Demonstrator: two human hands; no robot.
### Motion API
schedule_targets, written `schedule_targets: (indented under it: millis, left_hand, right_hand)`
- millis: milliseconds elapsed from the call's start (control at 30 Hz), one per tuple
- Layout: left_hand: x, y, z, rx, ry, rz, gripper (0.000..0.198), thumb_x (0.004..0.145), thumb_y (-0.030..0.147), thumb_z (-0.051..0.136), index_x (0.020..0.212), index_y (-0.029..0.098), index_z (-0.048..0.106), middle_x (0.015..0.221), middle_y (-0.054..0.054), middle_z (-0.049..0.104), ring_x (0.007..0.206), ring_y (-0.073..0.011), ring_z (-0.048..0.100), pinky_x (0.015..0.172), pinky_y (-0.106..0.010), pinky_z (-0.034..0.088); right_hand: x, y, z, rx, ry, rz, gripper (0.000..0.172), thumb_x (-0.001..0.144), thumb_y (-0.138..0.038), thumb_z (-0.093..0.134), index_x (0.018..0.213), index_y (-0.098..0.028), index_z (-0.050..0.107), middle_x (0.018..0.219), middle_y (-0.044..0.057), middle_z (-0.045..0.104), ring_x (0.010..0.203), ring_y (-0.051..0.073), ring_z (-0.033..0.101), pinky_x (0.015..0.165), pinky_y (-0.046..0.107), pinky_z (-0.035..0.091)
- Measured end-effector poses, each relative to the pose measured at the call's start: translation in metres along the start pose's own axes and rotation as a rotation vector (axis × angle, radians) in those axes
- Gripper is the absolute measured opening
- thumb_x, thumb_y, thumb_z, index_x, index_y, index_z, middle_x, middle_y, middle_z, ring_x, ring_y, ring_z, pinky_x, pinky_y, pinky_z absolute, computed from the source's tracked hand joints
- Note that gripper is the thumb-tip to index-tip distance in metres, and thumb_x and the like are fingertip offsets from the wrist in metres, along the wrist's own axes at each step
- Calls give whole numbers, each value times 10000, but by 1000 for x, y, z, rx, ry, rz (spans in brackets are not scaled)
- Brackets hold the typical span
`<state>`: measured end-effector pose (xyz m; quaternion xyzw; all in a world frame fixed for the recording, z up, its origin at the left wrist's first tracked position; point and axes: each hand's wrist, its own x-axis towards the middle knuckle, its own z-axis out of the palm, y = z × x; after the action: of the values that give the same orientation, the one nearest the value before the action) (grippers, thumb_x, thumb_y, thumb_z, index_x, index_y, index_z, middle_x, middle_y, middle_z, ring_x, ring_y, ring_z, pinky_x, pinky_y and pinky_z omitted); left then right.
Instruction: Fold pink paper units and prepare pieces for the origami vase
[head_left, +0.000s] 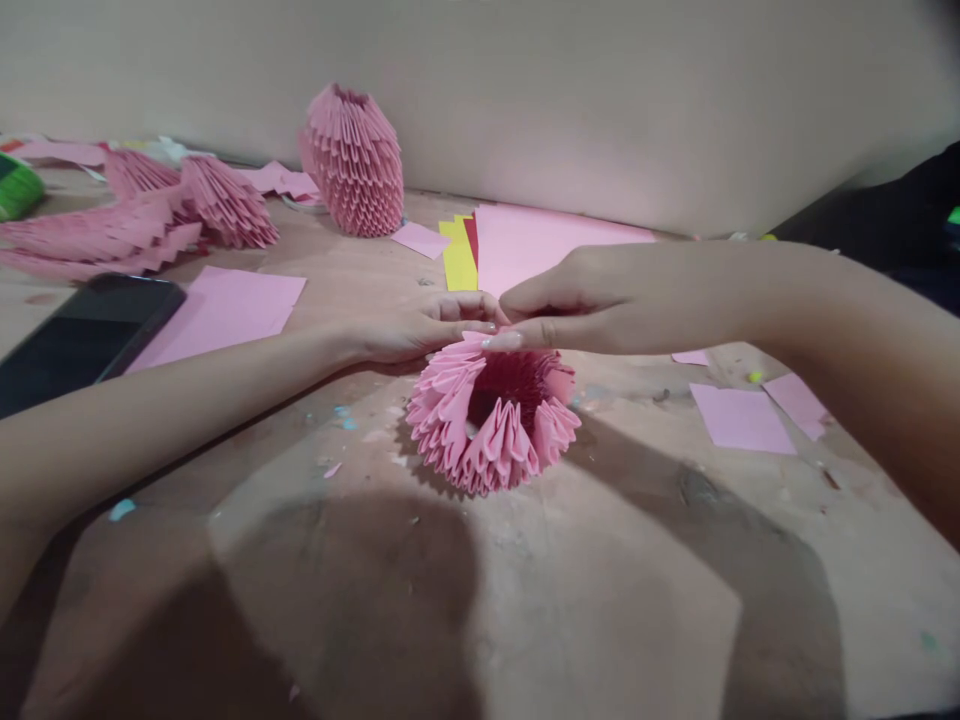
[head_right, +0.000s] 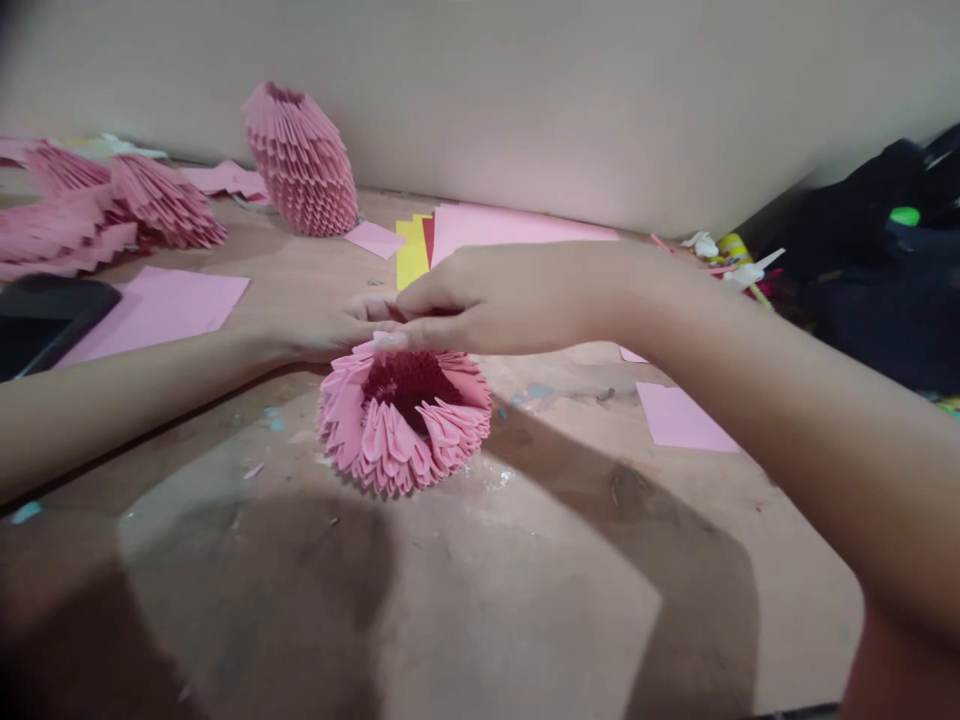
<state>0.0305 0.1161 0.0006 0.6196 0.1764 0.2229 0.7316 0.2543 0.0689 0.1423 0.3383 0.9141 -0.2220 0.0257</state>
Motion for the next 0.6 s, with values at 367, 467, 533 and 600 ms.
schedule_targets:
  millis: [367, 467, 533, 600]
  left_hand:
    - [2, 0, 3, -110, -13, 44, 547, 772, 512, 1026, 993, 135, 697, 916, 18, 704, 779, -90, 646, 685, -187, 543]
    - [3, -1, 2, -105, -4, 63, 504, 786, 437, 1027, 978, 117, 688, 898, 16, 700, 753, -78, 632, 671, -179, 542]
    - [3, -1, 2, -106, -4, 62, 426, 823, 365, 996, 986, 121, 687, 919, 8, 716, 753, -87, 648, 677, -194, 552]
    - [3, -2, 2, -103, -3, 55, 338, 868, 307, 943, 1005, 129, 691, 948, 0, 738, 765, -96, 666, 689, -206, 556]
  right_hand:
    - [9, 8, 2, 372, -10, 138, 584, 816, -767, 853, 619, -269, 621, 747, -12, 740, 1012, 245, 824, 782, 339, 662]
    - [13, 8, 7, 454, 47, 146, 560, 813, -710, 882, 614, -256, 624, 841, -9, 786, 1178, 278, 810, 893, 384, 663]
    - [13, 10, 9, 506, 18, 112, 540, 844, -697, 859, 633, -256, 631, 888, -7, 799, 1259, 286, 786, 941, 392, 654]
    - [11, 13, 11, 541, -28, 76, 532, 882, -699, 822, 652, -259, 630, 881, -6, 789, 1266, 278, 779, 960, 384, 650]
